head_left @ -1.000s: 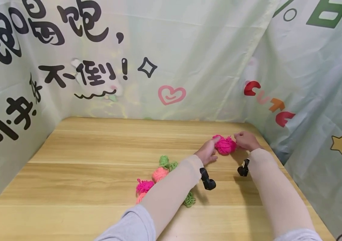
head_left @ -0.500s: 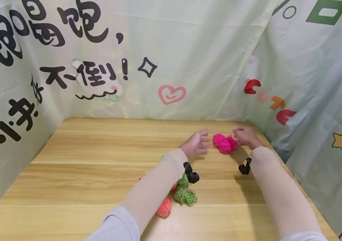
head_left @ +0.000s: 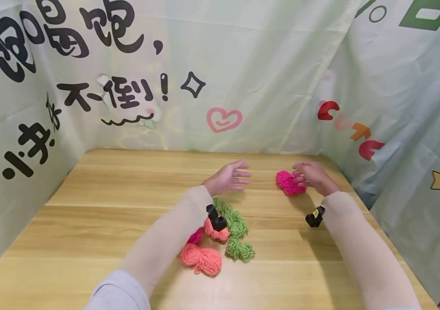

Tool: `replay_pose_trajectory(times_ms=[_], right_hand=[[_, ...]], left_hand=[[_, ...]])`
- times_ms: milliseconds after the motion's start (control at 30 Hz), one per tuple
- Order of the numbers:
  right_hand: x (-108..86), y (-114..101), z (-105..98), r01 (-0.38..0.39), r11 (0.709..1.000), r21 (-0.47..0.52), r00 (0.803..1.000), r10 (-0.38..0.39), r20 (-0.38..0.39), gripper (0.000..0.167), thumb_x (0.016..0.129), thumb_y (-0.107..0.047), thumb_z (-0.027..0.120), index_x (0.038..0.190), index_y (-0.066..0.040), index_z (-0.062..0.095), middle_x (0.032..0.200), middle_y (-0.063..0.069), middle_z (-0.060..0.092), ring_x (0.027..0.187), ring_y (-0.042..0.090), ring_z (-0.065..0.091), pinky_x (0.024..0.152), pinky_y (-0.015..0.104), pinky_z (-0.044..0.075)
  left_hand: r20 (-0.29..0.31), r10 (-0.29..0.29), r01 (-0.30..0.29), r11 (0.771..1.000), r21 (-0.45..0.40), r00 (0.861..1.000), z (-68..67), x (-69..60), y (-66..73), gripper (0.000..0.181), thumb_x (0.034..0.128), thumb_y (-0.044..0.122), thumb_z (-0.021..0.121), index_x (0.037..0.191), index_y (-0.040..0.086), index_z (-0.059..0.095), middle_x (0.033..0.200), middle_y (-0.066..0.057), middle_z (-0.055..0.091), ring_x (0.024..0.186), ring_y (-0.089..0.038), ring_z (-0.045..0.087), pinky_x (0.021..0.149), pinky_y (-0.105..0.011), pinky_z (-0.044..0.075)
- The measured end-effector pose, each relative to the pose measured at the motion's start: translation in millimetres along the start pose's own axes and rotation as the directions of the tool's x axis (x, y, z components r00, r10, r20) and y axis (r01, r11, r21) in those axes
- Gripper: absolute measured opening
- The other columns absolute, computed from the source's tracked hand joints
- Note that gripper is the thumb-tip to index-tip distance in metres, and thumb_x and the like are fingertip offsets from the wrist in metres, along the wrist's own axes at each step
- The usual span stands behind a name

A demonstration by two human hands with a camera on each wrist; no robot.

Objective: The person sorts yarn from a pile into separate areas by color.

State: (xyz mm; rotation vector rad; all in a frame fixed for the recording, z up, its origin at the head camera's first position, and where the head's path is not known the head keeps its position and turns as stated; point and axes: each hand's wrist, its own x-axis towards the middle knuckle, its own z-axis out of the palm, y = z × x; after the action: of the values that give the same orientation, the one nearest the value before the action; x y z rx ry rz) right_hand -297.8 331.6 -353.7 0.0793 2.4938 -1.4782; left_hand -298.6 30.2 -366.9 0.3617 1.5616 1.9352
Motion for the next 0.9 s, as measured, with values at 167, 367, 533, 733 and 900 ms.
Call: replay_pose_trajectory(times_ms=[167, 367, 533, 733, 900], right_hand=[[-5.9, -8, 10, 0.043, 0.999, 0.025, 0.999, -0.043, 0.014, 0.054, 0.106, -0.029, 0.037, 0.142, 0.011, 0.032, 0.138, 0.034, 0.040, 0.102, 0.031, 0.057, 0.087, 0.036, 0.052], [-13.6, -17, 24, 0.091, 0.995, 0.042, 0.995, -0.092, 0.026, 0.049, 0.106, -0.026, 0.038, 0.135, 0.013, 0.039, 0.128, 0.030, 0.050, 0.099, 0.029, 0.061, 0.085, 0.039, 0.053], [-20.2, -21, 38, 0.108, 0.985, 0.133, 0.990, -0.118, 0.073, 0.039, 0.106, -0.023, 0.039, 0.122, 0.011, 0.043, 0.092, 0.014, 0.057, 0.066, 0.014, 0.057, 0.055, 0.027, 0.050], [-28.6, -27, 59, 0.142, 0.985, 0.102, 0.981, -0.153, 0.117, 0.042, 0.106, -0.028, 0.039, 0.126, 0.008, 0.044, 0.115, 0.021, 0.054, 0.084, 0.020, 0.062, 0.063, 0.026, 0.053], [-34.0, -31, 78, 0.190, 0.978, 0.089, 0.964, -0.203, 0.170, 0.043, 0.106, -0.027, 0.040, 0.127, 0.011, 0.045, 0.126, 0.031, 0.049, 0.107, 0.040, 0.058, 0.088, 0.040, 0.052]], left_hand=[[0.033, 0.034, -0.038, 0.991, 0.129, 0.999, -10.7, -18.5, 3.9, 0.060, 0.1053, 0.043, 0.031, 0.151, 0.004, 0.027, 0.147, -0.024, 0.038, 0.133, -0.042, 0.038, 0.108, -0.050, 0.034], [0.038, 0.048, -0.057, 0.959, 0.277, 0.998, -20.4, -42.1, 5.3, 0.058, 0.1059, 0.042, 0.029, 0.150, 0.003, 0.029, 0.145, -0.023, 0.041, 0.130, -0.040, 0.043, 0.104, -0.047, 0.039], [0.047, 0.049, -0.062, 0.926, 0.373, 0.998, -28.3, -62.7, 2.2, 0.055, 0.1065, 0.039, 0.029, 0.149, 0.003, 0.031, 0.143, -0.025, 0.043, 0.124, -0.037, 0.050, 0.101, -0.046, 0.043], [0.064, 0.065, -0.085, 0.910, 0.405, 0.996, -43.7, -88.7, -1.7, 0.056, 0.1064, 0.038, 0.029, 0.148, 0.001, 0.032, 0.141, -0.028, 0.042, 0.123, -0.040, 0.050, 0.101, -0.051, 0.042], [0.041, 0.071, -0.082, 0.906, 0.416, 0.997, -58.1, -110.0, -5.9, 0.059, 0.1058, 0.041, 0.030, 0.148, 0.000, 0.032, 0.142, -0.029, 0.041, 0.124, -0.043, 0.048, 0.101, -0.051, 0.041]])
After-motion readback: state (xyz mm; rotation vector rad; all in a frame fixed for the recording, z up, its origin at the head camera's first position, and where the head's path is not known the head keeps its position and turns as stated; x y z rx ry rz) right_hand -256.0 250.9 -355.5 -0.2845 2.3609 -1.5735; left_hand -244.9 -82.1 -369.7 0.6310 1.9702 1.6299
